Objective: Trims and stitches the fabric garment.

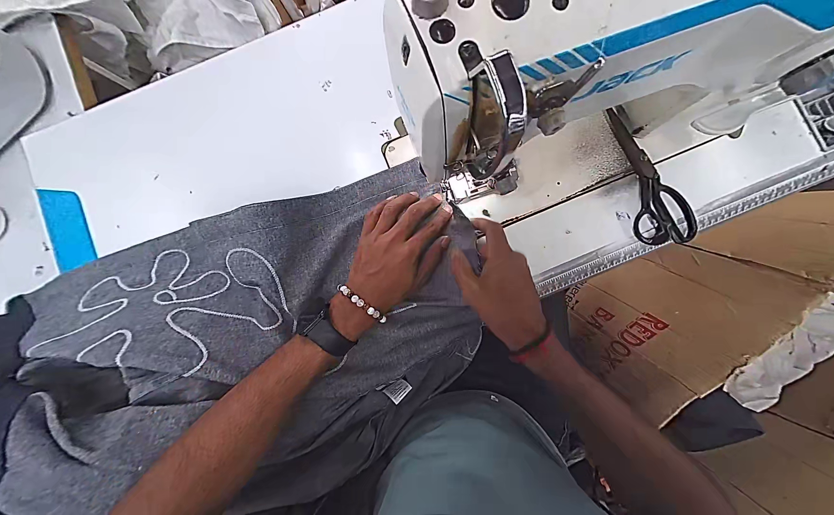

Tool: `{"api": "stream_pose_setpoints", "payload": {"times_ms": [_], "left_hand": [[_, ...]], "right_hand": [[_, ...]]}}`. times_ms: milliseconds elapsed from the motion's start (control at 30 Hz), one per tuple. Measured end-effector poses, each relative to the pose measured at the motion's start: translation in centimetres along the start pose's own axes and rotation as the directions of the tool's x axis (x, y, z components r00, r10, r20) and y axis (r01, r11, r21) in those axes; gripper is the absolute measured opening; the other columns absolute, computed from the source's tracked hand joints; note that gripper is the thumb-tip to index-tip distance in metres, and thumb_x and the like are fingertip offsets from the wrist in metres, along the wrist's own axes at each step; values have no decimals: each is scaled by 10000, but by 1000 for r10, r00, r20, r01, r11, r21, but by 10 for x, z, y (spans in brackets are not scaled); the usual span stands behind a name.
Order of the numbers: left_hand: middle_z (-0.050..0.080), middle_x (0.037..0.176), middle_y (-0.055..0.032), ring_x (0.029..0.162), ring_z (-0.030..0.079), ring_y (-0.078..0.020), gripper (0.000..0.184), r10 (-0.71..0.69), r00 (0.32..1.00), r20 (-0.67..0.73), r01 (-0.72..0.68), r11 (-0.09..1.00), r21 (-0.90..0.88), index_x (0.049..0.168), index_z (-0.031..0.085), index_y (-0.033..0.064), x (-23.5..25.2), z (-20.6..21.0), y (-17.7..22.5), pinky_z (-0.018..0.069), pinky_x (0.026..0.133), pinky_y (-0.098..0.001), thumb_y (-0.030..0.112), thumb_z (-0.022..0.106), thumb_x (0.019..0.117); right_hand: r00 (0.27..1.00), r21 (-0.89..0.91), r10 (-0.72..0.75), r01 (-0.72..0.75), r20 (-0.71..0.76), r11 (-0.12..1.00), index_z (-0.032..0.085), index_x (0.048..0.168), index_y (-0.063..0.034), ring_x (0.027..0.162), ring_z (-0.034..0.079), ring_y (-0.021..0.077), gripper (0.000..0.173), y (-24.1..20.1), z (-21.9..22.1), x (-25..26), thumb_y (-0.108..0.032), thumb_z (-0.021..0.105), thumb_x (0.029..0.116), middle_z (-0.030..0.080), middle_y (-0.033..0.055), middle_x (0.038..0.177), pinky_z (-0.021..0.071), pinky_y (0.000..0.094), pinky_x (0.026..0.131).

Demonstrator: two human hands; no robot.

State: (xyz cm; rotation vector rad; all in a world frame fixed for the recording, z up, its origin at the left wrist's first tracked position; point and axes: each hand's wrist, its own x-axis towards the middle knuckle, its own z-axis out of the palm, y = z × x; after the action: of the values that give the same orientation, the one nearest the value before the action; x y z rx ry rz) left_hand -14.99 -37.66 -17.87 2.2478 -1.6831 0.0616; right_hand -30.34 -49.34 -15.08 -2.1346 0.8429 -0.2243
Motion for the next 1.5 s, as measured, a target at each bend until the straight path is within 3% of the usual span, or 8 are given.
{"api": "stream_pose_setpoints", "payload": {"times_ms": [167, 333, 533, 667, 833, 1067, 1300, 1500], "left_hand": [[552, 1503, -20, 1418, 451, -264, 443, -13, 1000, 5, 13, 999, 48, 1416, 631, 228, 1, 1, 6, 323, 1176, -479, 418, 443, 1063], [610, 1417, -74, 1381, 472, -322, 391, 10, 999, -40, -6, 995, 96, 1320, 698, 162, 6, -3, 9, 323, 1158, -514, 359, 494, 1051], [589, 1439, -67, 1398, 440, -335, 386, -7, 999, -33, 12, 990, 138, 1347, 687, 217, 4, -2, 8, 300, 1149, -538, 355, 506, 1035], [607, 1420, -61, 1382, 456, -329, 372, 33, 999, -35, -27, 986, 163, 1319, 705, 203, 7, -5, 6, 312, 1127, -526, 348, 509, 1038], [611, 1414, -63, 1383, 458, -334, 351, 40, 999, -36, -34, 988, 151, 1271, 732, 210, 7, -6, 3, 309, 1129, -540, 350, 513, 1035], [632, 1379, -71, 1347, 484, -331, 342, 165, 986, -24, -161, 981, 111, 1242, 753, 222, 13, -11, -17, 303, 1131, -541, 385, 543, 1027], [680, 1290, -37, 1251, 541, -298, 308, 323, 945, -46, -316, 942, 114, 1235, 757, 263, 24, -13, -38, 340, 1090, -503, 393, 579, 1019], [635, 1380, -67, 1376, 499, -296, 315, 1, 999, 45, 6, 987, -159, 1241, 747, 170, 11, -18, -8, 390, 1141, -497, 221, 555, 998]], "right_hand": [[997, 228, 47, -32, -63, 973, 666, 1352, -123, 438, 415, 43, 381, 8, 8, -33, -223, 555, 1001, 513, -66, 564, 381, 246, 424], [995, 121, 19, -7, -100, 993, 682, 1360, -150, 413, 392, 60, 399, 6, 3, -16, -194, 564, 981, 505, -71, 532, 354, 271, 407], [991, -53, 99, -104, -91, 993, 726, 1252, -204, 579, 575, 135, 387, -4, 1, -20, -269, 639, 880, 659, -24, 720, 460, 390, 520], [994, -4, 46, -47, -97, 999, 717, 1254, -150, 443, 438, 80, 355, 2, 2, -31, -242, 579, 940, 501, -66, 549, 376, 304, 433], [995, -6, 14, -14, -95, 1000, 704, 1322, -127, 411, 350, 51, 406, -2, -5, -43, -213, 554, 954, 410, -96, 496, 325, 265, 414], [983, -169, -73, 45, -167, 985, 753, 1263, -134, 426, 436, 95, 391, -12, -16, -48, -214, 571, 927, 526, -49, 523, 355, 302, 416], [985, -309, -168, 147, -40, 940, 745, 1252, -147, 444, 511, 170, 370, -30, -44, -22, -223, 551, 946, 547, -16, 541, 383, 372, 408], [991, -378, -91, 123, 101, 917, 586, 1423, -178, 560, 622, 317, 445, -11, -28, 38, -329, 572, 1005, 619, 105, 666, 446, 479, 446]]}}
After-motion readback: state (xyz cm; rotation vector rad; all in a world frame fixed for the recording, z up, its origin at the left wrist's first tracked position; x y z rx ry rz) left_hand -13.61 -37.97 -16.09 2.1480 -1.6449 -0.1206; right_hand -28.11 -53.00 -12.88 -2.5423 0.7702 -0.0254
